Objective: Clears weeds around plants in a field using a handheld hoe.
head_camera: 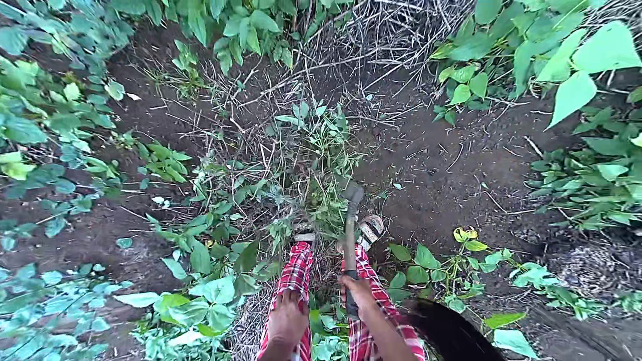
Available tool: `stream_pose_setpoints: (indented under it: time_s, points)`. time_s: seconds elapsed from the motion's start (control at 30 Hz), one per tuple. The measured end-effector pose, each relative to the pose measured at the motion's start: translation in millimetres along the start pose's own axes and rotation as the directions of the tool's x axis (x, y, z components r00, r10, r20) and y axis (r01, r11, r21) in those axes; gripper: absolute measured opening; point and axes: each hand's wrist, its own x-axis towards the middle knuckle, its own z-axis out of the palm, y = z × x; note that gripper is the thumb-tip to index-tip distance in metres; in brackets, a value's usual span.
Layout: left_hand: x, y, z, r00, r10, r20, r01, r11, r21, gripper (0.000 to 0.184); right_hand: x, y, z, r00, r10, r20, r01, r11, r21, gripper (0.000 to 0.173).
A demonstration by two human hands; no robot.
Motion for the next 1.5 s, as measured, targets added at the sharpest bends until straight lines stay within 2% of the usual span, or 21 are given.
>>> stream_pose_setpoints:
  time_s: [0.1,0.17,0.27,0.3,0.33,0.37,0.43,0.5,0.57,0.67,0.73,0.83,0.9,0.97,1.03,1.07,1.13,1.27,1.37,1.43,1.5]
  points:
    - [-2,0,-6,1.0,-0.005,-0.005,0.005,1.0,-0.003,0.05,5,-24,-48,0.97,-0.151,-0.193,0.185,0.966,0.178,0.019]
    - [-3,-2,-8,1.0,-0.009,-0.015,0.009,1.0,-0.018,0.05,17,-55,-58,0.925,-0.211,-0.315,0.319,0.883,0.343,0.02]
    - [-4,-2,-9,0.999,-0.017,-0.037,0.016,1.0,-0.026,0.05,62,-121,-49,0.86,-0.297,-0.416,0.508,0.576,0.64,0.025]
    - [-3,-2,-9,0.999,-0.02,-0.048,0.019,1.0,-0.025,0.05,84,-142,-42,0.843,-0.324,-0.429,0.537,0.468,0.702,0.027]
    - [-3,-2,-10,0.998,-0.029,-0.053,0.028,0.999,-0.02,0.05,109,-153,-33,0.841,-0.332,-0.427,0.537,0.417,0.733,0.026]
    - [-4,-2,-11,0.998,-0.036,-0.048,0.036,0.999,-0.014,0.05,136,-150,-22,0.858,-0.321,-0.401,0.511,0.445,0.736,0.022]
    - [-3,-1,-16,0.998,-0.041,-0.049,0.041,0.999,-0.013,0.049,171,-107,4,0.926,-0.256,-0.276,0.375,0.682,0.628,0.014]
    - [-4,0,-15,0.998,-0.046,-0.04,0.045,0.999,-0.008,0.05,168,-46,19,0.982,-0.15,-0.118,0.188,0.869,0.457,0.013]
    - [-5,3,-14,0.999,-0.041,-0.032,0.041,0.999,0.009,0.049,134,-15,19,0.996,-0.052,-0.079,0.076,0.932,0.354,0.013]
    - [-8,6,-14,0.999,-0.037,0.004,0.037,0.999,0.04,0.051,90,-13,-7,0.982,-0.044,-0.185,0.117,0.909,0.401,0.012]
    - [-8,5,-16,1.0,-0.028,0.005,0.028,0.999,0.036,0.052,83,-30,-37,0.951,-0.157,-0.265,0.271,0.834,0.481,0.011]
    - [-6,-2,-18,0.999,-0.029,-0.027,0.029,0.999,0.019,0.048,109,-78,-76,0.838,-0.335,-0.43,0.538,0.638,0.551,0.017]
    - [-4,-6,-18,0.998,-0.034,-0.045,0.035,0.999,0.022,0.047,148,-106,-100,0.783,-0.387,-0.487,0.617,0.578,0.534,0.017]
    - [-3,-6,-16,0.998,-0.046,-0.036,0.048,0.998,0.04,0.047,191,-90,-126,0.802,-0.373,-0.467,0.567,0.721,0.398,0.014]
    - [-2,-4,-14,0.998,-0.059,-0.011,0.059,0.996,0.071,0.048,200,-45,-151,0.893,-0.267,-0.361,0.333,0.934,0.133,0.016]
    - [-2,-4,-12,0.998,-0.06,-0.002,0.06,0.994,0.086,0.048,195,-22,-161,0.926,-0.203,-0.319,0.222,0.975,0.025,0.016]
    - [-2,-4,-6,0.998,-0.054,0.01,0.053,0.992,0.118,0.049,166,12,-172,0.937,-0.118,-0.33,0.095,0.992,-0.086,0.018]
    - [-3,-5,-1,0.999,-0.022,0.035,0.018,0.993,0.118,0.05,79,20,-175,0.93,-0.089,-0.357,0.075,0.996,-0.053,0.017]
    - [-3,-6,3,1.0,0.001,0.028,-0.004,0.994,0.108,0.051,28,22,-163,0.945,-0.086,-0.315,0.101,0.994,0.031,0.017]
    - [-2,-8,10,1.0,0.005,0.026,-0.008,0.994,0.111,0.051,4,29,-121,0.951,-0.083,-0.298,0.119,0.987,0.106,0.017]
    - [2,-10,19,1.0,0.011,0.009,-0.012,0.994,0.108,0.051,-1,34,-54,0.969,-0.083,-0.235,0.125,0.978,0.168,0.016]
